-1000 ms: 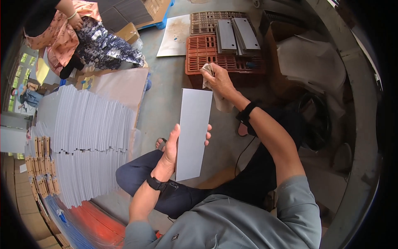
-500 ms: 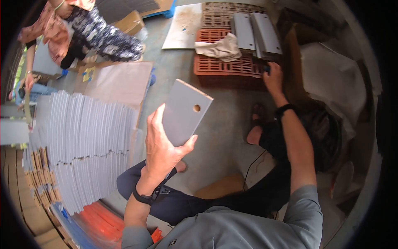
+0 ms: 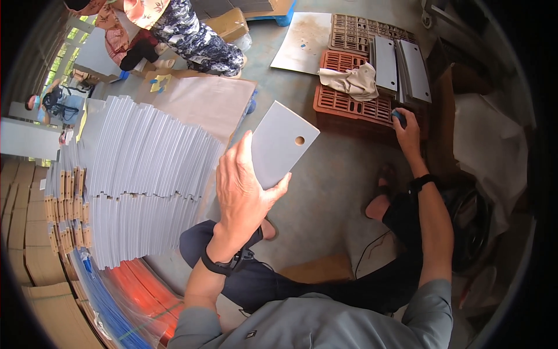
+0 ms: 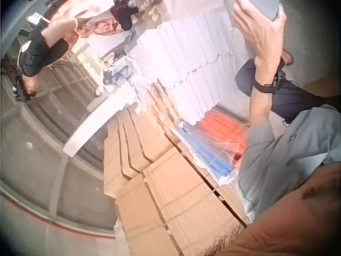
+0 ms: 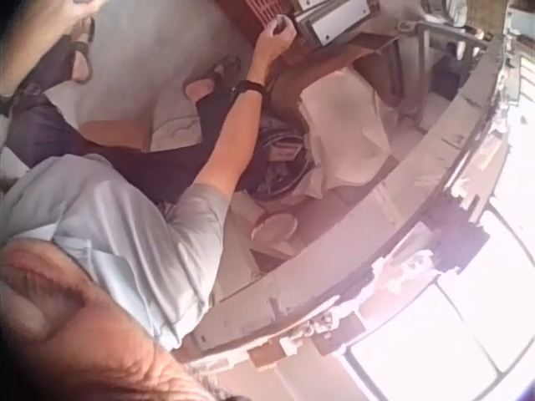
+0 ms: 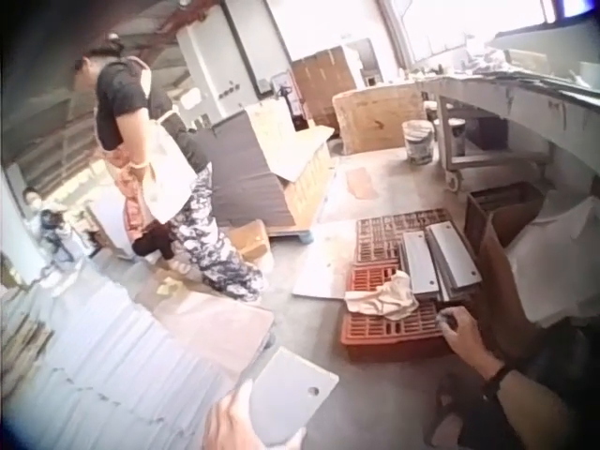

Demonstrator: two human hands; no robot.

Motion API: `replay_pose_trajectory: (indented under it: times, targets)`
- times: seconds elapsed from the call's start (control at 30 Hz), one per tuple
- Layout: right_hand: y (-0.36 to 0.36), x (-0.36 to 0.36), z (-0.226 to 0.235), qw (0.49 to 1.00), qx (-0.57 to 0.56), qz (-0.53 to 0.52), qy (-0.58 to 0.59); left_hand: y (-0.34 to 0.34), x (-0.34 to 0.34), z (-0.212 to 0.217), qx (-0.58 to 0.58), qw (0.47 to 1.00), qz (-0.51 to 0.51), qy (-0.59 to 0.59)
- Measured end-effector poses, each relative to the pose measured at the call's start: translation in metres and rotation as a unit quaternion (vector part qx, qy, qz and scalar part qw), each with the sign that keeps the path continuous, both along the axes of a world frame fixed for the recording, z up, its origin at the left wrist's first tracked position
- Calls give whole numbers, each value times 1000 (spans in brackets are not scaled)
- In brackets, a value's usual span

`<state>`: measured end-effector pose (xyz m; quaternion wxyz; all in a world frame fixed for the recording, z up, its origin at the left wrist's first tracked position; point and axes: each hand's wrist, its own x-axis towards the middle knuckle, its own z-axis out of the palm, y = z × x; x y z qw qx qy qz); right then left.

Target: Sanding the edges of white furniture panels and wiping them clean with a cloth in a factory workshop.

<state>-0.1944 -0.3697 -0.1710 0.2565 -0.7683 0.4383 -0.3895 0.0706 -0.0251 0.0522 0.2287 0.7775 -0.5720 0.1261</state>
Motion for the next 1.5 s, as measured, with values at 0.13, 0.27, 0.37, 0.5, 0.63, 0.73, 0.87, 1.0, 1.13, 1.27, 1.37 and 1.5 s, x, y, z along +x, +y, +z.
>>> replay_pose_trajectory:
  times: [0.13, 0.27, 0.37, 0.5, 0.63, 0.73, 0.87, 1.0, 1.13, 1.27, 1.37, 1.5]
  targets:
    - [35, 41, 78, 995, -3, 99, -31, 16, 0, 13, -18, 999, 14, -22]
    - [84, 63, 165, 977, 55, 187, -91, 33, -6, 24, -5, 998, 40, -38]
    - [111, 62, 200, 960, 98, 228, -128, 43, -9, 30, 0, 998, 44, -47]
    - [145, 63, 228, 932, 133, 262, -212, 49, -8, 34, -15, 998, 42, -45]
    - [153, 68, 227, 917, 189, 259, -235, 51, -5, 33, -33, 998, 36, -28]
    - [151, 70, 222, 920, 194, 250, -230, 51, -5, 32, -23, 998, 49, 19]
    - [148, 69, 225, 926, 182, 246, -223, 51, -5, 33, -23, 997, 53, 40]
    - [153, 65, 230, 915, 202, 255, -239, 53, -12, 39, -38, 997, 63, 30]
    - [159, 67, 237, 901, 205, 279, -259, 51, -17, 43, -51, 996, 58, 34]
    - [170, 71, 251, 888, 190, 318, -271, 51, -19, 41, -51, 997, 60, 28]
    - [174, 69, 259, 892, 183, 333, -244, 50, -21, 40, -55, 997, 58, 18]
    - [170, 71, 257, 860, 281, 347, -248, 48, -20, 46, -62, 997, 54, -1]
